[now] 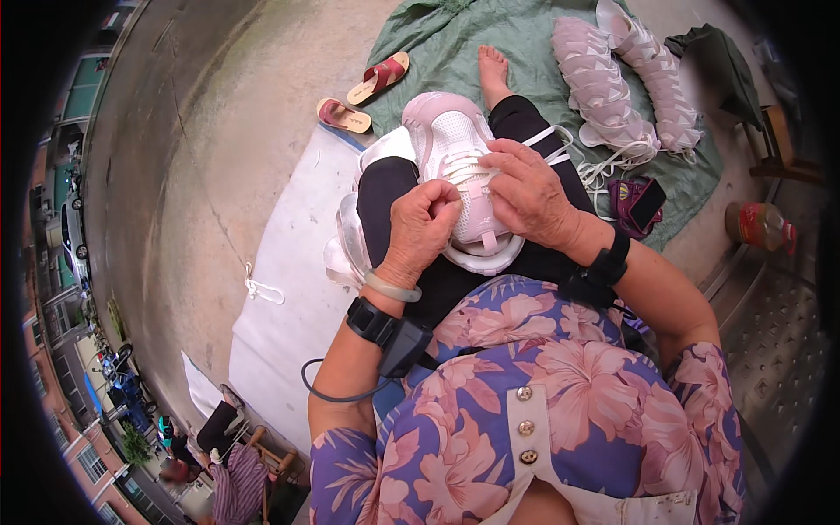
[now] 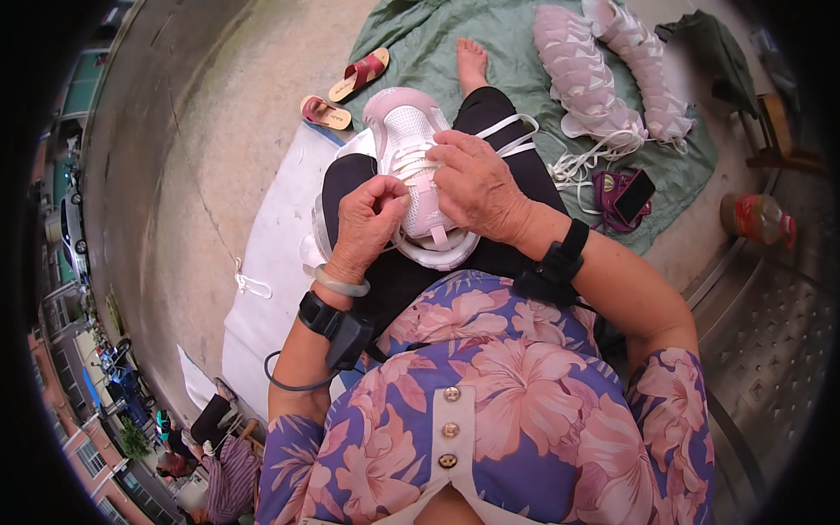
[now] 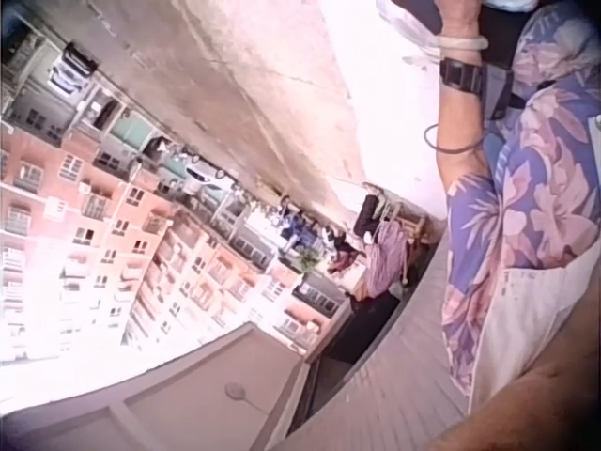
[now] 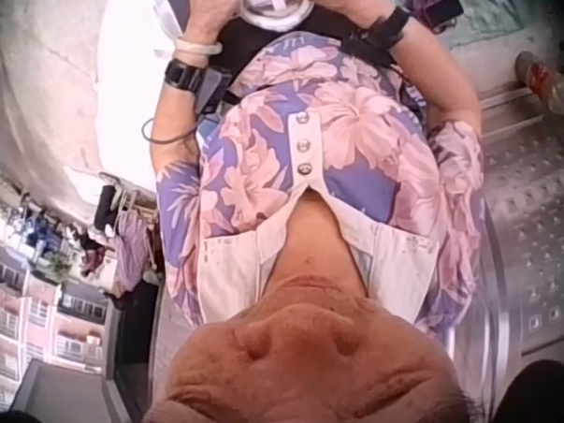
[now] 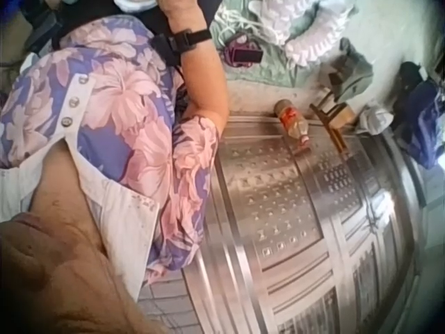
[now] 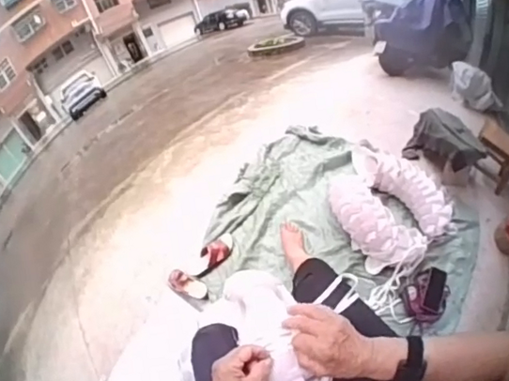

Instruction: The recorder is lacing a pink and white sneaker by hand.

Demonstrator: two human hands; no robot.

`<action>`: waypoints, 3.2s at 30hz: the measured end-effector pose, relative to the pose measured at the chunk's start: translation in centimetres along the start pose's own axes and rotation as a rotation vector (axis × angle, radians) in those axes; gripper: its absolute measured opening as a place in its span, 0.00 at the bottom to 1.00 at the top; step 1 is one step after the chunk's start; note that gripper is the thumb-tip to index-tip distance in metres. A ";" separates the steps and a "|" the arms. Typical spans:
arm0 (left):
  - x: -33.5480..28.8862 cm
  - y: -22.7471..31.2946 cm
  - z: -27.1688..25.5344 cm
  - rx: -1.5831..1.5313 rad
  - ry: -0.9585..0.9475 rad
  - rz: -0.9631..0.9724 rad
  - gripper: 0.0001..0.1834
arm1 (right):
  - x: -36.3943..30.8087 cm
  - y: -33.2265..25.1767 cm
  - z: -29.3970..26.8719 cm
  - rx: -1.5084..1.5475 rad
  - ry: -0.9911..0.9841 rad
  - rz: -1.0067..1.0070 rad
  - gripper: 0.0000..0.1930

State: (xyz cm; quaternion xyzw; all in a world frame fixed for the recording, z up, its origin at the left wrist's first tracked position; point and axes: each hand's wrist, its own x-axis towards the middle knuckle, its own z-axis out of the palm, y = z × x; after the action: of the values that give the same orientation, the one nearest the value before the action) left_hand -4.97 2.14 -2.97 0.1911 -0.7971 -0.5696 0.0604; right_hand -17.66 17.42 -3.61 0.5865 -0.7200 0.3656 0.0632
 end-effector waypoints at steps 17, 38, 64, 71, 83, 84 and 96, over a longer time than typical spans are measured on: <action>2.7 3.1 3.2 0.605 0.045 0.344 0.07 | -1.1 2.6 -1.2 0.074 -0.108 0.177 0.03; 2.0 3.6 0.9 0.149 0.088 0.211 0.06 | 0.8 1.3 -0.4 0.547 -0.136 0.519 0.04; 2.1 3.1 1.7 -0.059 0.088 0.073 0.06 | 0.5 1.5 1.6 0.469 -0.226 0.333 0.05; 1.3 3.8 0.2 0.467 0.195 0.353 0.08 | 0.1 0.7 -0.6 0.382 -0.252 0.421 0.06; -0.7 0.6 -0.6 0.570 0.175 0.377 0.12 | 1.2 -0.8 2.6 0.357 -0.125 0.443 0.05; -0.7 0.0 -0.4 0.638 0.213 0.454 0.12 | 1.3 -0.6 2.4 0.372 -0.206 0.478 0.05; -0.5 -2.2 4.2 0.339 0.362 0.294 0.09 | -0.6 2.4 1.0 0.716 -0.380 0.628 0.03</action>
State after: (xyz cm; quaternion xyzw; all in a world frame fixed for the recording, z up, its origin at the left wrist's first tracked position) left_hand -5.35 5.42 -6.41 0.1793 -0.8765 -0.3699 0.2506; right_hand -19.32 17.42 -5.72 0.3828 -0.6900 0.4775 -0.3863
